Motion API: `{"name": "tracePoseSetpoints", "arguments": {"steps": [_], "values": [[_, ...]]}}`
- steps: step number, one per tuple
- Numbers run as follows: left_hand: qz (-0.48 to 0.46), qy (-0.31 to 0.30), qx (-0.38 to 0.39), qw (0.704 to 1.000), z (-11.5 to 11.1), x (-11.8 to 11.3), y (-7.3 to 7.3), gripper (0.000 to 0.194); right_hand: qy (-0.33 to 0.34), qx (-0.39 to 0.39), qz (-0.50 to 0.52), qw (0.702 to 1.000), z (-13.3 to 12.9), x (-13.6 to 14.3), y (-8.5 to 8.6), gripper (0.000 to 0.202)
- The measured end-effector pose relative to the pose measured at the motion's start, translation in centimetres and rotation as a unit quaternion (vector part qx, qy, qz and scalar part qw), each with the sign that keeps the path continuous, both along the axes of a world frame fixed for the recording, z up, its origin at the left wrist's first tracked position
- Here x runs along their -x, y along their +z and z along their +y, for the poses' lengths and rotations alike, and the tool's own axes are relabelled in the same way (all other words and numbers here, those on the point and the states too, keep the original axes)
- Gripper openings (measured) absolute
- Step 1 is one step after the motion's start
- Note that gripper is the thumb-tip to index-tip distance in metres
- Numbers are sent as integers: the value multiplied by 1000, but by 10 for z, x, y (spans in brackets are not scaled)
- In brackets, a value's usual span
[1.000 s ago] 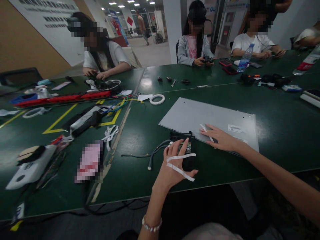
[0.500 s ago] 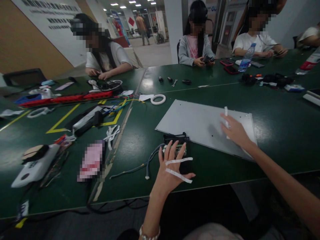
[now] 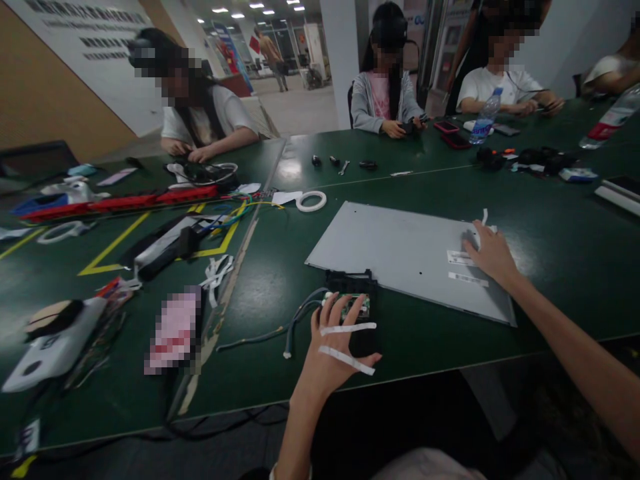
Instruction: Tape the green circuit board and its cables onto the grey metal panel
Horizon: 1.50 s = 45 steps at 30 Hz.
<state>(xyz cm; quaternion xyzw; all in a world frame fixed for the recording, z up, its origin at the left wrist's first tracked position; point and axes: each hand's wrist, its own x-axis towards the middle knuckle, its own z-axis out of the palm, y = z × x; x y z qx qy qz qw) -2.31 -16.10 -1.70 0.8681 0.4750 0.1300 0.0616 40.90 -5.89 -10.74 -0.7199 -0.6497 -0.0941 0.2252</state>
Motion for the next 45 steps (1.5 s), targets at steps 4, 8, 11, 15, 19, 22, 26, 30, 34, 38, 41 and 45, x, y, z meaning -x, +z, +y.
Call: {"name": "tracePoseSetpoints", "arguments": {"steps": [4, 8, 11, 15, 19, 22, 26, 30, 34, 38, 41, 45], "values": [[-11, 0, -11, 1000, 4, -5, 2, 98, 30, -7, 3, 1000, 2, 1, 3, 62], [-22, -7, -11, 1000, 13, -16, 6, 100, 75, -6, 4, 997, 6, 12, 7, 61], [-22, -11, -2, 1000, 20, -26, 8, 101, 118, -3, -3, 993, 9, 23, 10, 59], [-16, -17, 10, 1000, 26, -37, 8, 102, 153, 2, -8, 988, 10, 39, 11, 58], [-14, -7, 9, 1000, 28, -51, 0, 102, 162, 9, -9, 987, 9, 50, 10, 58], [-17, 7, 10, 1000, 28, -63, -7, 102, 153, 9, -5, 988, 8, 53, 9, 58], [-29, 14, 15, 999, 28, -68, -9, 105, 153, 5, -2, 988, 8, 54, 9, 58], [-52, 15, 24, 998, 28, -58, -7, 104, 151, 8, 3, 988, 9, 53, 8, 59], [-76, 12, 37, 996, 29, -50, -10, 101, 152, 9, 13, 988, 10, 52, 5, 60], [-90, 5, 46, 995, 32, -54, -16, 99, 155, 17, 14, 988, 11, 51, 2, 60], [-89, 7, 37, 995, 36, -60, -20, 100, 162, 17, 14, 986, 11, 51, 2, 58], [-90, 13, 17, 996, 39, -68, -24, 100, 167, 2, 12, 986, 12, 51, 4, 56]]}}
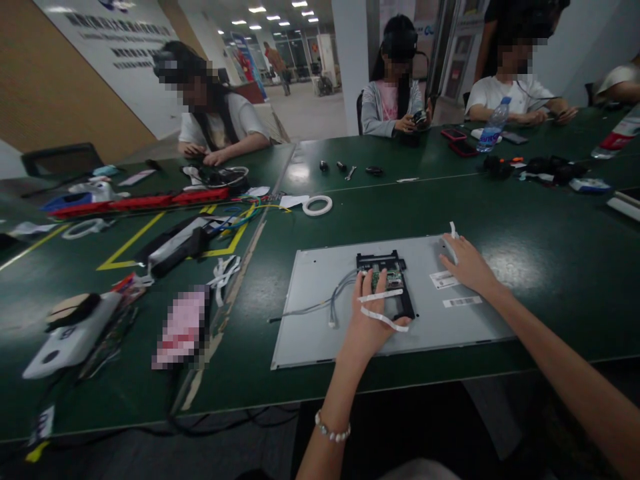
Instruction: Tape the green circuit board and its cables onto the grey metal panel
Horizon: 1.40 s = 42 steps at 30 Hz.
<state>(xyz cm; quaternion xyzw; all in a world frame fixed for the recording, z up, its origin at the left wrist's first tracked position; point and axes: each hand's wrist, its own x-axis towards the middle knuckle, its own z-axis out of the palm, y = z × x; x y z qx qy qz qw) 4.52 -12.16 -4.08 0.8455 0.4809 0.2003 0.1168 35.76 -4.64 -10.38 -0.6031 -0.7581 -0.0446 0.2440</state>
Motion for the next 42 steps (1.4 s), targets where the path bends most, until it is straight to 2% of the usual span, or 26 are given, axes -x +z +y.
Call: {"name": "tracePoseSetpoints", "arguments": {"steps": [6, 11, 22, 25, 27, 30, 33, 35, 38, 42], "values": [[4, 24, -39, 999, -1, -9, -6, 99, -14, -6, 14, 1000, -2, 0, 1, 56], [11, 14, -44, 999, 0, -9, -8, 101, -21, -14, 9, 1000, -3, 1, 0, 56], [18, 1, -48, 999, 22, -5, -9, 100, -29, -2, -1, 1000, 9, 10, 10, 50], [28, 8, -30, 999, 24, -5, -4, 102, -27, -9, 41, 999, 16, 11, 16, 50], [25, 20, -18, 999, 27, -4, 3, 103, -15, -25, 111, 993, 18, 13, 22, 50], [-1, 4, -30, 1000, 40, 0, 21, 99, -19, -12, 285, 958, 19, 24, 35, 46], [-35, -52, -66, 996, 66, 4, 38, 95, 4, 59, 482, 874, 22, 47, 55, 39], [-45, -77, -75, 993, 83, 4, 42, 87, 36, 92, 555, 826, 24, 66, 68, 35], [-60, -81, -87, 991, 98, 3, 36, 74, 53, 114, 587, 800, 24, 93, 77, 30], [-59, -64, -104, 991, 94, 3, 23, 68, 68, 129, 595, 791, 17, 122, 73, 31]]}}
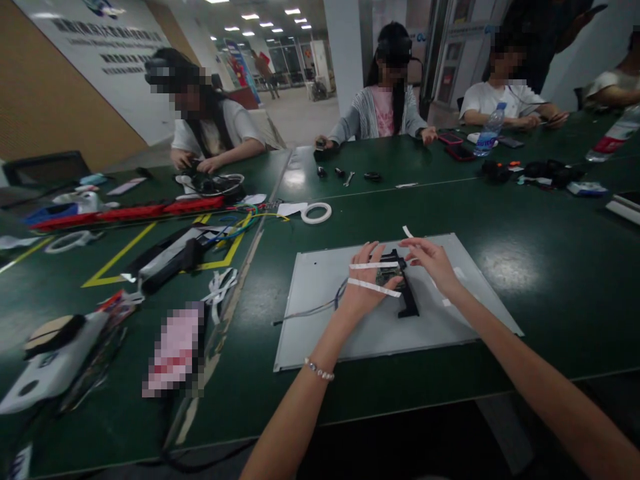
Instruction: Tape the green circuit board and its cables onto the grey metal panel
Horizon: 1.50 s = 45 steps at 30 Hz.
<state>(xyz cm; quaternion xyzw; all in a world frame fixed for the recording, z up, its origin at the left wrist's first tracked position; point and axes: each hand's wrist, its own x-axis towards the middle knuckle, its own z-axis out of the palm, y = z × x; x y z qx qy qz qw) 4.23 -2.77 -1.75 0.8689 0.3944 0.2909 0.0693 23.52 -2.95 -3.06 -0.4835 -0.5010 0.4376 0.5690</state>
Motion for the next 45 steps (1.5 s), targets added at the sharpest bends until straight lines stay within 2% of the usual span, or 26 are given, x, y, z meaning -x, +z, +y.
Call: {"name": "tracePoseSetpoints", "arguments": {"steps": [5, 9, 15, 18, 20, 22, 25, 28, 30, 31, 33, 36, 39, 41, 45], "values": [[34, 18, -11, 999, -9, 1, -5, 62, 35, -21, -7, 999, -15, 23, -1, 29], [49, 37, -14, 998, -12, -1, -7, 55, 16, -46, -64, 997, -23, 30, 1, 21], [52, 91, 1, 994, -13, 0, -2, 55, -42, -71, -66, 994, -30, 26, 9, 14], [-24, 112, 26, 993, -7, 6, -1, 52, -77, -80, -52, 992, -32, 21, 16, 15], [-133, 71, 83, 985, -1, 10, -2, 50, -93, -89, -48, 991, -32, 18, 17, 16], [-270, -4, 170, 948, 5, 14, -1, 48, -98, -101, -51, 989, -33, 14, 17, 17], [-437, -84, 317, 838, 11, 17, 4, 40, -99, -125, -71, 985, -34, 12, 18, 16], [-472, -125, 464, 739, 12, 21, 11, 42, -96, -150, -123, 976, -38, 12, 21, 10], [-440, -139, 527, 713, 10, 24, 16, 51, -85, -167, -161, 969, -41, 13, 24, 5], [-419, -140, 541, 716, 9, 25, 17, 52, -78, -177, -178, 965, -42, 13, 25, 3], [-372, -132, 542, 742, 7, 26, 19, 44, -67, -197, -211, 955, -44, 13, 27, 1], [-319, -111, 508, 792, 6, 27, 19, 26, -62, -219, -256, 939, -44, 11, 28, 3], [-303, -89, 464, 827, 7, 27, 18, 19, -67, -237, -282, 927, -43, 9, 27, 3], [-298, -71, 444, 842, 8, 27, 18, 19, -68, -246, -298, 920, -43, 7, 26, 3], [-305, -45, 421, 853, 9, 26, 19, 23, -74, -269, -324, 904, -43, 6, 25, 4]]}}
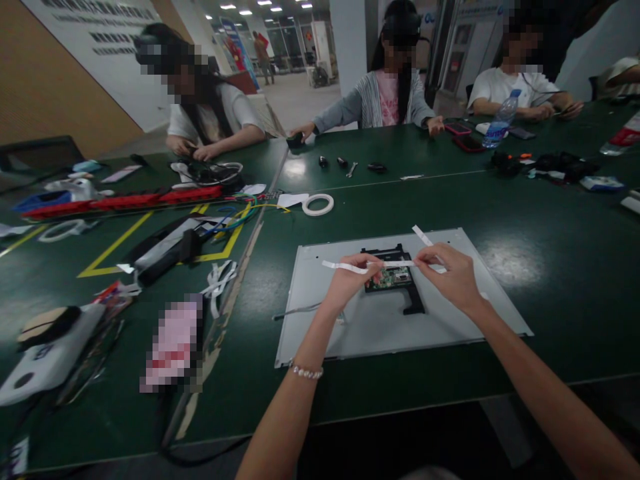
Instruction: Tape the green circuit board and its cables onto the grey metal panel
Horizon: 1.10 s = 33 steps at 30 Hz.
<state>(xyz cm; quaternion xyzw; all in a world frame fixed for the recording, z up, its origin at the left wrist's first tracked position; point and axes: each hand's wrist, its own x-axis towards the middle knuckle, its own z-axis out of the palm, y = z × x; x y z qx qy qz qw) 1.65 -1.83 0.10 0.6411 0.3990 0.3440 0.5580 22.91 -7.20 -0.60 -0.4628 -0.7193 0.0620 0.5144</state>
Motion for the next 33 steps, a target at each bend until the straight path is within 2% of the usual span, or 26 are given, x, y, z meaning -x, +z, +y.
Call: {"name": "tracePoseSetpoints", "arguments": {"steps": [10, 16, 22, 26, 30, 33], "values": [[20, 47, -90, 995, 1, -1, -4, 20, -27, -78, -63, 995, -1, -1, -1, 7], [-2, 51, -66, 997, -4, -3, 2, 23, -49, -96, -58, 993, -1, -4, -2, 8], [0, 71, -46, 996, -2, -2, 1, 22, -56, -86, -52, 993, 1, -5, -4, 7], [21, 81, -61, 995, -2, -4, -6, 21, -61, -38, -28, 997, 3, -3, -9, 7], [74, 125, -125, 982, 1, -11, -14, 21, -71, 11, 1, 997, 6, -1, -16, 7], [153, 134, -205, 957, 13, -21, -14, 22, -83, 34, 18, 996, 10, 0, -22, 7]]}}
